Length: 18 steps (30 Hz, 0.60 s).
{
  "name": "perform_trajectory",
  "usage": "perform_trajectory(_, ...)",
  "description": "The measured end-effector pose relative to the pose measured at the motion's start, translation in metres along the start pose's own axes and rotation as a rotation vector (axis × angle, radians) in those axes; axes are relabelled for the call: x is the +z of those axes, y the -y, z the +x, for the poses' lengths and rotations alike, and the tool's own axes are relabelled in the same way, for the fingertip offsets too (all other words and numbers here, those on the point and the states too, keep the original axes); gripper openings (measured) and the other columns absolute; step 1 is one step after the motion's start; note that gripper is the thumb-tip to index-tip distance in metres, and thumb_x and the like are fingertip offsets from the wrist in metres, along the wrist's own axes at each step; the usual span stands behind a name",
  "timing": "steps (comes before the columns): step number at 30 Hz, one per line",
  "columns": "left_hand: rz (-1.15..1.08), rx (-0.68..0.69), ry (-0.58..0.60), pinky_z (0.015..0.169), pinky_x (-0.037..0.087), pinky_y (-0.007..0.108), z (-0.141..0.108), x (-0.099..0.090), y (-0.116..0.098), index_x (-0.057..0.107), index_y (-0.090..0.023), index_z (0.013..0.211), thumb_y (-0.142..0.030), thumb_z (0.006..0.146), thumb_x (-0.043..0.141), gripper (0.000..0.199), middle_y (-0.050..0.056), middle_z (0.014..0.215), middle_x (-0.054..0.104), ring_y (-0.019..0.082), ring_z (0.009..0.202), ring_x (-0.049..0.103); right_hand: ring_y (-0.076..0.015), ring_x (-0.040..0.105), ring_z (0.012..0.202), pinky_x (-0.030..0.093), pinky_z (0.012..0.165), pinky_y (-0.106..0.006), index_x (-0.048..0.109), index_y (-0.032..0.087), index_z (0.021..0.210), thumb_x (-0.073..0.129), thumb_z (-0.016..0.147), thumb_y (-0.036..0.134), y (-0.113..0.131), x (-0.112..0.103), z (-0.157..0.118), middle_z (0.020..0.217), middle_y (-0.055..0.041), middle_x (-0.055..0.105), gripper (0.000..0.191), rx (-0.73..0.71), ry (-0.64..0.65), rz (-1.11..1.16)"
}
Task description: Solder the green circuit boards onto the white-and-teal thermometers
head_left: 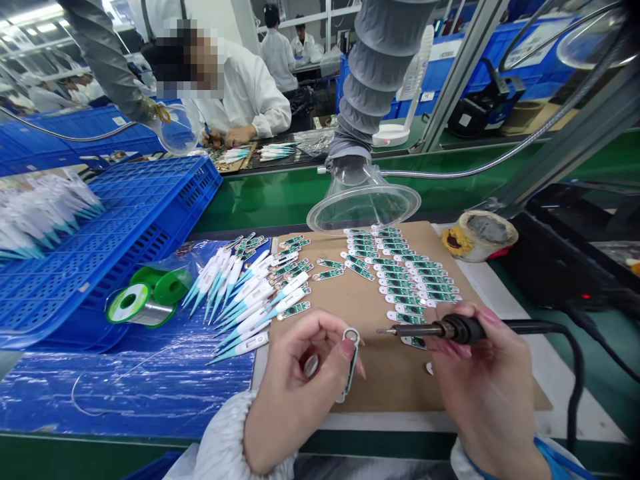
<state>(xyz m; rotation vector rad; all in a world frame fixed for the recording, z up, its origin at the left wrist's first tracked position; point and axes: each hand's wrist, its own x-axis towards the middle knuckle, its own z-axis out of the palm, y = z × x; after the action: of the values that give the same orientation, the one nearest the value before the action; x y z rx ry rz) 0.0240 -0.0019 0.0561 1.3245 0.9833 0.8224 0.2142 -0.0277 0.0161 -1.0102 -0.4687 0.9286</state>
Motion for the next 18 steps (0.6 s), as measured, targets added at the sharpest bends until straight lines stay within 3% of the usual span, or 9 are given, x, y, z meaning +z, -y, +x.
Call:
perform_trajectory(5,0.105,0.016,-0.027,0.047,0.031,0.02,-0.0004,0.0003,0.0001,0.062,-0.018,0.077,-0.031,0.09,0.059,0.018,0.0,0.064,0.055,0.009,0.052,0.041,-0.0118,0.039,0.049,0.033,0.039,-0.021,0.063,0.023,0.062,0.064,0.081,0.039,0.0013,-0.0015,0.0013,0.052,0.0034,0.035,0.024,-0.09,-0.017,-0.146)
perform_trajectory(18,0.169,0.019,-0.024,0.042,0.031,0.022,0.0006,0.0034,-0.0029,0.061,-0.019,0.073,-0.028,0.083,0.059,0.014,-0.002,0.056,0.047,0.011,0.05,0.041,-0.0135,0.046,0.049,0.034,0.038,-0.024,0.069,0.024,0.062,0.071,0.079,0.043,-0.0077,-0.0026,0.0034,0.048,0.0018,0.04,0.026,-0.09,0.018,-0.146)
